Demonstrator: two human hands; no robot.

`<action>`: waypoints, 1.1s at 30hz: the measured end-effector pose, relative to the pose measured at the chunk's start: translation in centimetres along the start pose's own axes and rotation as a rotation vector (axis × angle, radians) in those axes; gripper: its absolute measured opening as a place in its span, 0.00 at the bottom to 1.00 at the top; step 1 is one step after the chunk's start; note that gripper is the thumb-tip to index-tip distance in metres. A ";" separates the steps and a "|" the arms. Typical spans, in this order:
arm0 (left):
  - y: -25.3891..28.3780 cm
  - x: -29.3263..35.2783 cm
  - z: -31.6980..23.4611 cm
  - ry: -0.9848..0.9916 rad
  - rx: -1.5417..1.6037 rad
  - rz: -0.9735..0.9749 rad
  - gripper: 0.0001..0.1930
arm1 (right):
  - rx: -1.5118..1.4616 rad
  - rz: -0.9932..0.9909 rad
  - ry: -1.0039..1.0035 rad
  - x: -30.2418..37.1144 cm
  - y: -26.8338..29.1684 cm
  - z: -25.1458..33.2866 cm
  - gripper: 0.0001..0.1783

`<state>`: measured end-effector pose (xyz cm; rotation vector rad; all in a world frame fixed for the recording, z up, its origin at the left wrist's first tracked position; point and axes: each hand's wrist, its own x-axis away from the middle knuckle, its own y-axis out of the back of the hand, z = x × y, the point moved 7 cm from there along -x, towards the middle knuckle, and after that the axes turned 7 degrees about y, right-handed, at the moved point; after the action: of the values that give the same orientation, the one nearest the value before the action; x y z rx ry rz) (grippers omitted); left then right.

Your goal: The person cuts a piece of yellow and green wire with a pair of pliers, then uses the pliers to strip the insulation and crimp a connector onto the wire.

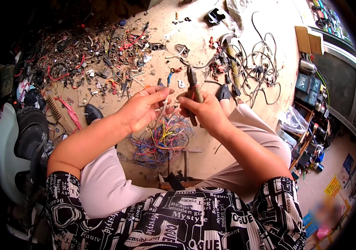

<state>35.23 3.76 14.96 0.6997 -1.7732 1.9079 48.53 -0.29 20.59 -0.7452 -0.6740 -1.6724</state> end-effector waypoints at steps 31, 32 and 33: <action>-1.1 0.4 0.8 0.015 -0.073 0.072 0.11 | 0.037 -0.054 -0.013 -0.2 -0.1 -0.3 0.09; -0.5 0.1 1.0 0.014 -0.130 0.059 0.10 | 0.062 -0.063 -0.013 0.0 -0.4 0.3 0.09; -0.1 -0.1 1.1 0.013 -0.188 0.044 0.09 | 0.087 -0.071 -0.013 0.1 -0.6 0.6 0.09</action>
<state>35.39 2.68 15.01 0.5846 -1.9437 1.7400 48.04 0.20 20.98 -0.6774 -0.7848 -1.6931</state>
